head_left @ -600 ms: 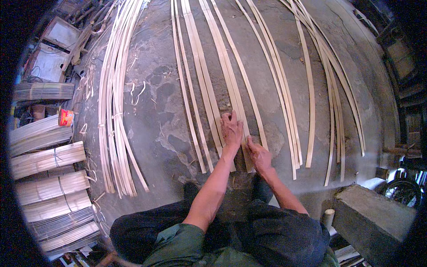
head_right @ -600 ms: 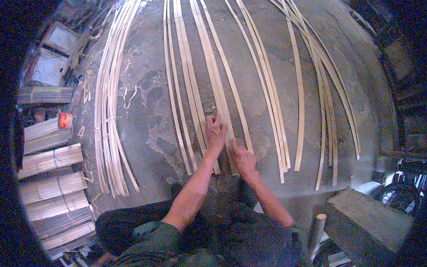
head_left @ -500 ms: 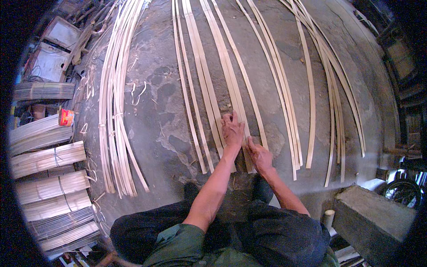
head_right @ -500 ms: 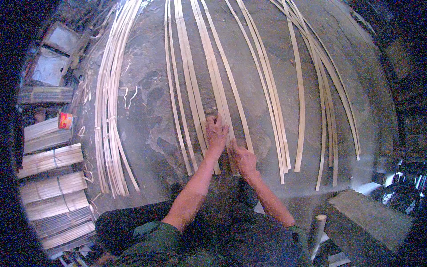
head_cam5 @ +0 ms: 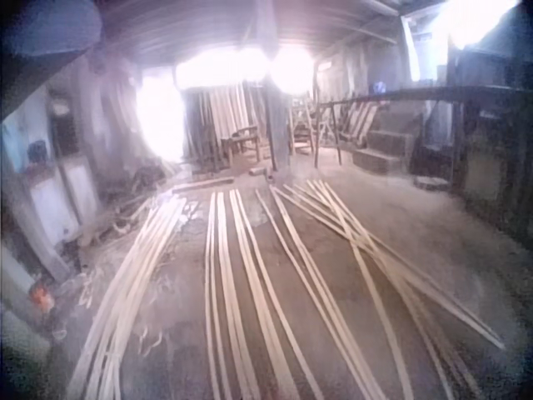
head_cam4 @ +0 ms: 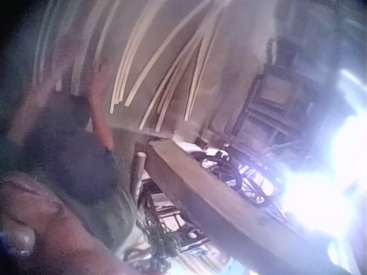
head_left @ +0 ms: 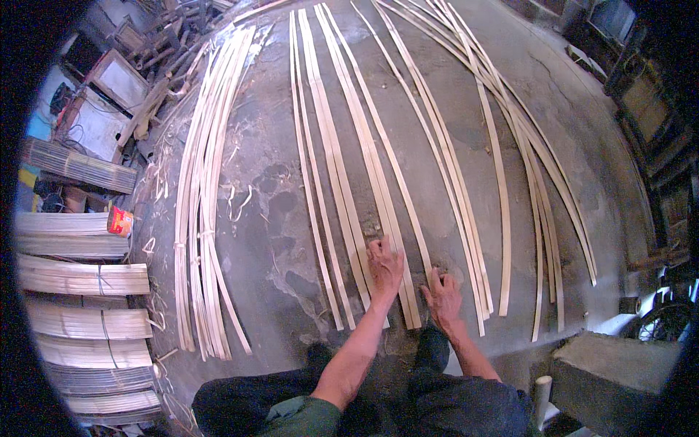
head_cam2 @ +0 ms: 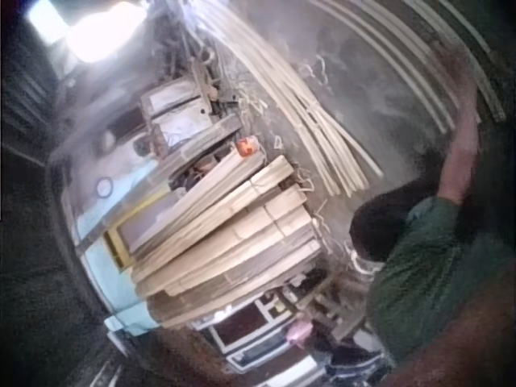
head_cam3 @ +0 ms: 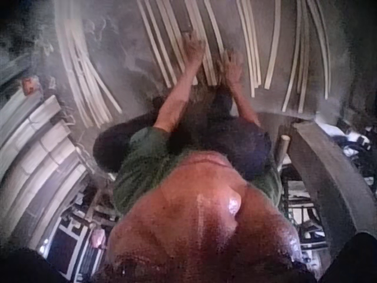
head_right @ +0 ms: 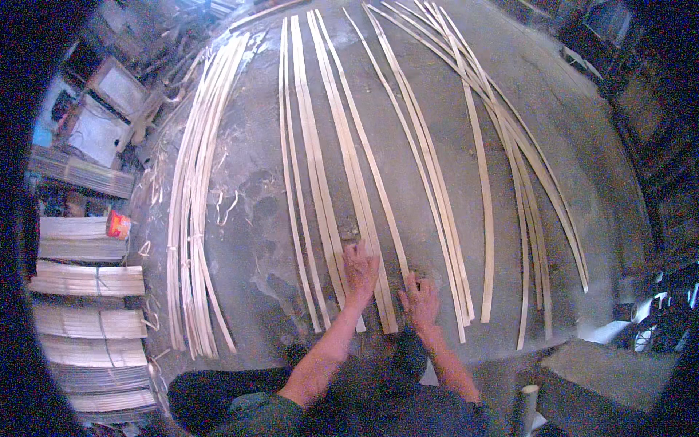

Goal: The person sits on the floor and repeatedly picks up, aligns, and stacks thin wooden strips into neat bundles. They handle the strips by hand, moving them between piles and occasionally bundling them together.

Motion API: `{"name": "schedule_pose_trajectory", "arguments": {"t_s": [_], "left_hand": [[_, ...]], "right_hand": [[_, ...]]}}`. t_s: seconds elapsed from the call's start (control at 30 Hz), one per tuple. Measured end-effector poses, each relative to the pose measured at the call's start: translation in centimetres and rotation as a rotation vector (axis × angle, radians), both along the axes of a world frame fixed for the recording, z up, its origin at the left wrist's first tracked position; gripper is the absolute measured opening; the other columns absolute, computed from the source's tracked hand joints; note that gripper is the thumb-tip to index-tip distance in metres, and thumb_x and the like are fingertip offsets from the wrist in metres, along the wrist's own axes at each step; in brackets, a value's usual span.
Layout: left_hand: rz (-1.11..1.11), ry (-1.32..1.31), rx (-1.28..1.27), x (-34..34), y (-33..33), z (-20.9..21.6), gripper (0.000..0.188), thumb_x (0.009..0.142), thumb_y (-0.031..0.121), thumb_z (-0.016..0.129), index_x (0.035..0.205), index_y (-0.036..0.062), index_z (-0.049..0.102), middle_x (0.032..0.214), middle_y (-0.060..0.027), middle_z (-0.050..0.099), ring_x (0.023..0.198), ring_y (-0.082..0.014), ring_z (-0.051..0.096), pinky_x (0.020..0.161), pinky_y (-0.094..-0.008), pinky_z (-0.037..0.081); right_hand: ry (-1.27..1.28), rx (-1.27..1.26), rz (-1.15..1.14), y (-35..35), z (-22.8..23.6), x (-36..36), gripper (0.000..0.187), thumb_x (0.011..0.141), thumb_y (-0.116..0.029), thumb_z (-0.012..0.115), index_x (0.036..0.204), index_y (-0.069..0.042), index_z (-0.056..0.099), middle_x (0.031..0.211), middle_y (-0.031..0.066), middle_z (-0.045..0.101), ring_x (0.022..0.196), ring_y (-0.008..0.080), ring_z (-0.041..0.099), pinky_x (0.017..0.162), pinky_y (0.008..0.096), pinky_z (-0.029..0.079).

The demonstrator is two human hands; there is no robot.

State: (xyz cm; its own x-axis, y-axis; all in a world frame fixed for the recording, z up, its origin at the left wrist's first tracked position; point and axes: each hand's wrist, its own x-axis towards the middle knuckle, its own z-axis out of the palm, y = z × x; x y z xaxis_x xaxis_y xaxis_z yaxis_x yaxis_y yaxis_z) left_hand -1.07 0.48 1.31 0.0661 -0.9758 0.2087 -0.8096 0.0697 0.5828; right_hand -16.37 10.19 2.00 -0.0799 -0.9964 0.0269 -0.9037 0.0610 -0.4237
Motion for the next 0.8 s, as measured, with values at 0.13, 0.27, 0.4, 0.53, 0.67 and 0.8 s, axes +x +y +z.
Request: {"name": "schedule_pose_trajectory", "arguments": {"t_s": [0.13, 0.27, 0.4, 0.53, 0.67, 0.8], "left_hand": [[-0.038, 0.068, -0.041, -0.8, 0.4, 0.4, 0.048, 0.082, 0.018, 0.067, 0.123, 0.0004, 0.051, 0.107, -0.0196, 0.050, 0.099, -0.0366, 0.051, 0.086, -0.0459, 0.043], [-0.080, 0.515, 0.228, -3.4, 0.0, 1.0, 0.044, 0.086, 0.020, 0.065, 0.121, -0.0022, 0.052, 0.098, -0.0196, 0.060, 0.090, -0.0308, 0.059, 0.078, -0.0415, 0.047], [0.015, 0.839, 0.396, -2.8, -0.2, -0.9, 0.040, 0.090, 0.016, 0.062, 0.123, -0.0028, 0.051, 0.091, -0.0137, 0.065, 0.075, -0.0208, 0.064, 0.066, -0.0347, 0.051], [-0.052, 0.945, 0.566, -4.0, 0.2, 1.4, 0.040, 0.091, 0.010, 0.058, 0.128, -0.0003, 0.047, 0.089, -0.0086, 0.061, 0.073, -0.0166, 0.063, 0.058, -0.0303, 0.052], [-0.012, 1.152, 0.628, -2.1, 0.1, 0.4, 0.040, 0.091, 0.007, 0.057, 0.128, 0.0011, 0.045, 0.091, -0.0083, 0.059, 0.069, -0.0171, 0.062, 0.057, -0.0299, 0.053], [-0.045, 1.139, 0.645, -3.0, 0.1, 2.1, 0.038, 0.090, 0.006, 0.058, 0.125, 0.0004, 0.046, 0.090, -0.0089, 0.059, 0.069, -0.0171, 0.063, 0.056, -0.0303, 0.053]], "right_hand": [[-0.142, 0.009, -0.084, 0.4, 0.3, 0.4, 0.047, 0.086, -0.024, 0.065, 0.129, -0.010, 0.055, 0.103, 0.0173, 0.054, 0.098, 0.0359, 0.054, 0.082, 0.0440, 0.047], [-0.402, 0.057, -0.068, 0.9, 2.4, -0.3, 0.041, 0.087, -0.019, 0.063, 0.126, -0.010, 0.057, 0.101, 0.0167, 0.056, 0.095, 0.0357, 0.055, 0.081, 0.0438, 0.047], [-0.248, -0.023, -0.122, -0.9, 3.3, -1.6, 0.037, 0.086, -0.017, 0.063, 0.122, -0.008, 0.057, 0.102, 0.0170, 0.056, 0.092, 0.0365, 0.056, 0.079, 0.0461, 0.047], [0.056, -0.159, -0.241, 0.3, 1.4, -7.8, 0.041, 0.084, -0.015, 0.066, 0.123, -0.006, 0.056, 0.094, 0.0158, 0.054, 0.091, 0.0359, 0.055, 0.081, 0.0454, 0.045], [0.052, -0.131, -0.175, 0.3, 1.6, -7.1, 0.040, 0.083, -0.012, 0.065, 0.121, -0.005, 0.057, 0.089, 0.0156, 0.052, 0.088, 0.0362, 0.054, 0.080, 0.0455, 0.045], [0.072, -0.039, -0.143, 0.1, 2.0, -8.8, 0.035, 0.081, -0.008, 0.065, 0.115, -0.003, 0.060, 0.089, 0.0157, 0.054, 0.085, 0.0362, 0.056, 0.078, 0.0461, 0.046]]}}
